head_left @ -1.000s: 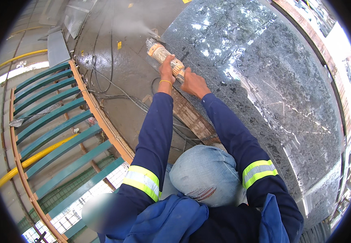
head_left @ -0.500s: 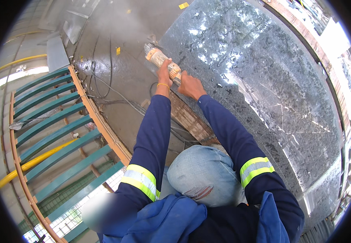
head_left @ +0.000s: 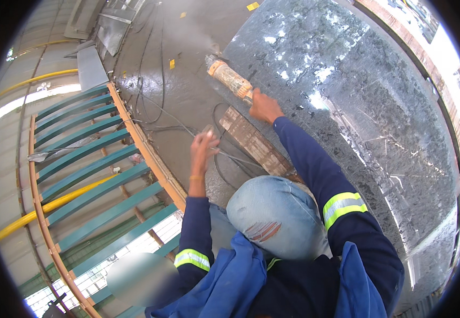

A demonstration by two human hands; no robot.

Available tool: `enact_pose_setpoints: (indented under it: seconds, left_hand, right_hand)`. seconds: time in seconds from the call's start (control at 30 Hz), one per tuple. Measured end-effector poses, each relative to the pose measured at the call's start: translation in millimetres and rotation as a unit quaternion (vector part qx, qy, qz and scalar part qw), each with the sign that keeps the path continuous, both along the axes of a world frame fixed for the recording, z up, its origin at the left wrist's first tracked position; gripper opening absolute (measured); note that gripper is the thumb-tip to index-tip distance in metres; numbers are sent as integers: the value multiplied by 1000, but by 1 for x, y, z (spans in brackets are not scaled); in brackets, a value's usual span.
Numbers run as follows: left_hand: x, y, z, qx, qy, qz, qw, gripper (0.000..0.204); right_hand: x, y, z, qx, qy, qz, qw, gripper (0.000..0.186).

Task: The person uses an angle grinder to grind the surface of a large stone slab. They move the tool along the slab's surface, creating dust and visible marks.

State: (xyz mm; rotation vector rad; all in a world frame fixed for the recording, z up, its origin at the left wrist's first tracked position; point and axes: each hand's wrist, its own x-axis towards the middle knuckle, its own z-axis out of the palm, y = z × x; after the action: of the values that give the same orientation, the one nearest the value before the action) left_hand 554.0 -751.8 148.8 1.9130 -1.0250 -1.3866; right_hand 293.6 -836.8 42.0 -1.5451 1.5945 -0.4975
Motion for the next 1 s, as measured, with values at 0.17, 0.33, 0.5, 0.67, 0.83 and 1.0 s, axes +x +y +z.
enact_pose_setpoints:
  seconds: [0.17,0.33,0.5,0.67,0.83,1.0]
  left_hand:
    - [95,124,70,-27,-318,-26,947,49]
    - [135,246,82,83,-355,59,929,55]
    - [158,314,48,8,-246,217,944,61]
    - [114,299,61,-31,-328,208,921,64]
    - [119,305,63,-43,-347,215,912,63]
    - [116,301,64,-30,-343,214,914,60]
  right_hand:
    - [8,-10,-14,-19,2,-3,1000,32]
    - [6,-20,-14,-33,4,1,999,34]
    - [10,-27,4,28,-37,13,999,38]
    - [-2,-29,-3,41,-36,14,998,40]
    - [0,-13,-5,24,-5,18,1000,37]
    - [-6,2,-3,0,6,18,1000,36]
